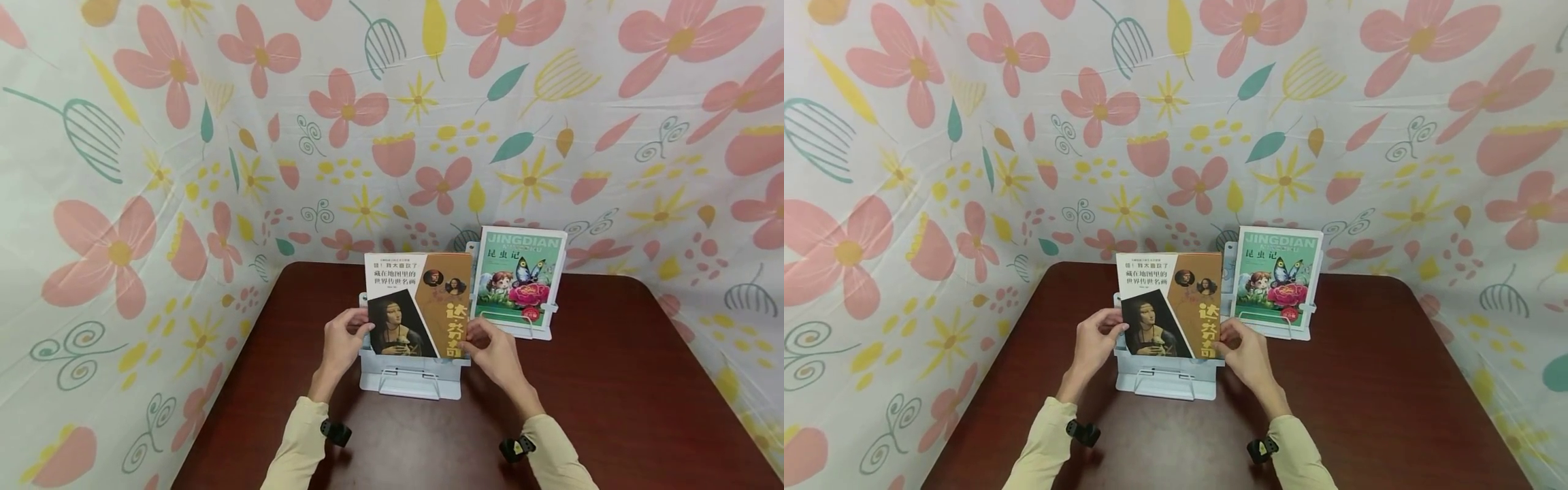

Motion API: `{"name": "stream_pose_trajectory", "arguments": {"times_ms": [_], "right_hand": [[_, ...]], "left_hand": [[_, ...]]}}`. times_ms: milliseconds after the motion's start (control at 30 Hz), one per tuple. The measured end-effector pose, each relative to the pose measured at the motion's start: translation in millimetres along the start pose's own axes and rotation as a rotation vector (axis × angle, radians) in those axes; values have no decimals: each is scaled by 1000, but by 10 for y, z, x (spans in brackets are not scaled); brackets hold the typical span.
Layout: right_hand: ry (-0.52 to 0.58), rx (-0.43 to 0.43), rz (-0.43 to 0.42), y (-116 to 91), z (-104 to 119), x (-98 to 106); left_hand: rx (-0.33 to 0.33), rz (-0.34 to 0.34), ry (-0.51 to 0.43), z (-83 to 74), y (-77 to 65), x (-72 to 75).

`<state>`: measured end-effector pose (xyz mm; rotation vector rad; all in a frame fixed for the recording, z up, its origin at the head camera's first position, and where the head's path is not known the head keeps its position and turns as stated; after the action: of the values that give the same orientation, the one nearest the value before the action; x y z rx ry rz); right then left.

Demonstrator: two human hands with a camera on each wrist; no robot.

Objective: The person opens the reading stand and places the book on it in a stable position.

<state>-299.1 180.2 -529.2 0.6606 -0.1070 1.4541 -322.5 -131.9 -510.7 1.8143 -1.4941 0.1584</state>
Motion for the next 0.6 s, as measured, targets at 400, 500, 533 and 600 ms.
{"name": "stream_pose_trajectory", "arguments": {"times_ms": [400, 500, 533, 600], "right_hand": [[-24, -56, 3, -167, -137, -101], [-23, -37, 0, -193, -151, -118], [-23, -35, -2, -200, -159, -125], [-18, -22, -10, -217, -173, -139]], "left_hand": [[18, 38, 31, 150, -224, -57], [27, 34, 44, 215, -286, -71], [29, 30, 43, 235, -303, -74], [21, 14, 43, 263, -341, -73]]}}
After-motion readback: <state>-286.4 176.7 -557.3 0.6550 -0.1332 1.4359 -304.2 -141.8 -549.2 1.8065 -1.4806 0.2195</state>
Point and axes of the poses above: each hand's wrist, its own y-axis towards the middle knuckle, its own x-axis out of the back of the hand, z = x × y, the point moved 3 cm from there along y, towards the middle knuckle, and after that the axes turned 8 degrees about y, right-handed, at the moved point
